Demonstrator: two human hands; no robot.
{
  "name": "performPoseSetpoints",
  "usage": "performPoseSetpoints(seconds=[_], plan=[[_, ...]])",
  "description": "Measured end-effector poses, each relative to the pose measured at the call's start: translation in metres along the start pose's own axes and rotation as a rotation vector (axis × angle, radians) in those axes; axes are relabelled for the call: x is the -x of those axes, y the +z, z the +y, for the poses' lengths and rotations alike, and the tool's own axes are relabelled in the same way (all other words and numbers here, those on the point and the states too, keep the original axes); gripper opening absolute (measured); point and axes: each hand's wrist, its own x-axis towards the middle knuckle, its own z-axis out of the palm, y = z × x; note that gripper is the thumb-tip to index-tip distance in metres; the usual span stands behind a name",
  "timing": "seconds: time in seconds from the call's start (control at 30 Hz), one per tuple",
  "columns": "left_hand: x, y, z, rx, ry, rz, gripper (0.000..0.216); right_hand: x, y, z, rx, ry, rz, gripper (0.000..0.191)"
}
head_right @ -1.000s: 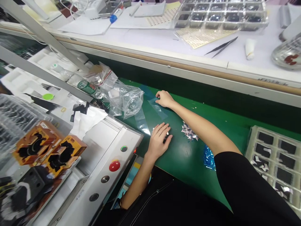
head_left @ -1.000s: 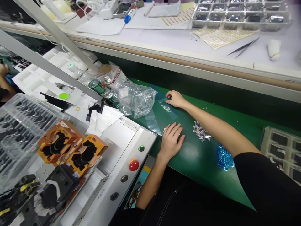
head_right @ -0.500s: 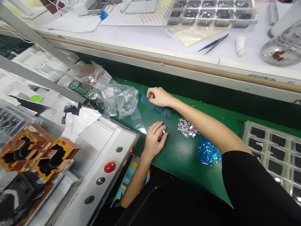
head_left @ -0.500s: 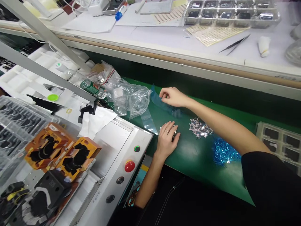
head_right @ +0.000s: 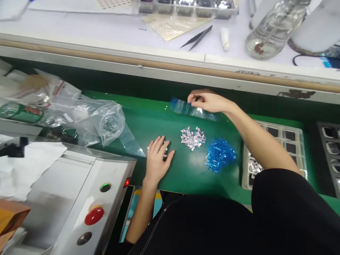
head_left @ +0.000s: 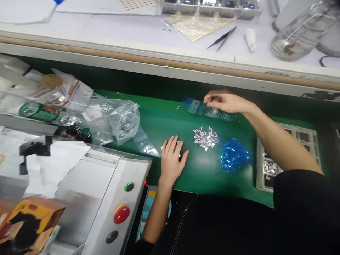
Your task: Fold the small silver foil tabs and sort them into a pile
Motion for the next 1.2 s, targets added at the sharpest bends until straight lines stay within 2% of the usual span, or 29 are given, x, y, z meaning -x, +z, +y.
performPoseSetpoints(seconds=[0.17, 0.23, 0.33, 0.47, 0.63, 0.87, 1.03, 1.2], plan=[[0.001, 0.000, -0.001, -0.012, 0.009, 0.000, 0.035, 0.035, 0.004, 0.009, 0.040, -0.026, -0.021, 0.035], [0.001, 0.000, -0.002, -0.016, 0.012, -0.001, 0.034, 0.040, 0.008, 0.022, 0.117, -0.030, -0.002, 0.033], [0.001, -0.001, -0.002, -0.012, 0.012, 0.008, 0.034, 0.041, 0.013, 0.045, 0.230, 0.041, 0.038, 0.030], [0.001, 0.000, -0.003, 0.010, 0.007, 0.019, 0.035, 0.043, 0.022, 0.062, 0.261, 0.083, 0.055, 0.031], [0.002, 0.000, -0.002, 0.038, 0.001, 0.080, 0.035, 0.049, 0.033, 0.060, 0.347, 0.024, 0.035, 0.032], [0.004, -0.003, 0.002, 0.053, 0.057, 0.179, 0.040, 0.056, 0.043, 0.062, 0.508, 0.025, 0.027, 0.039], [0.004, -0.003, 0.005, 0.040, 0.047, 0.166, 0.038, 0.056, 0.048, 0.059, 0.508, 0.005, 0.040, 0.047], [0.003, -0.002, 0.007, 0.017, 0.024, 0.144, 0.035, 0.066, 0.045, 0.062, 0.627, -0.051, 0.118, 0.055]])
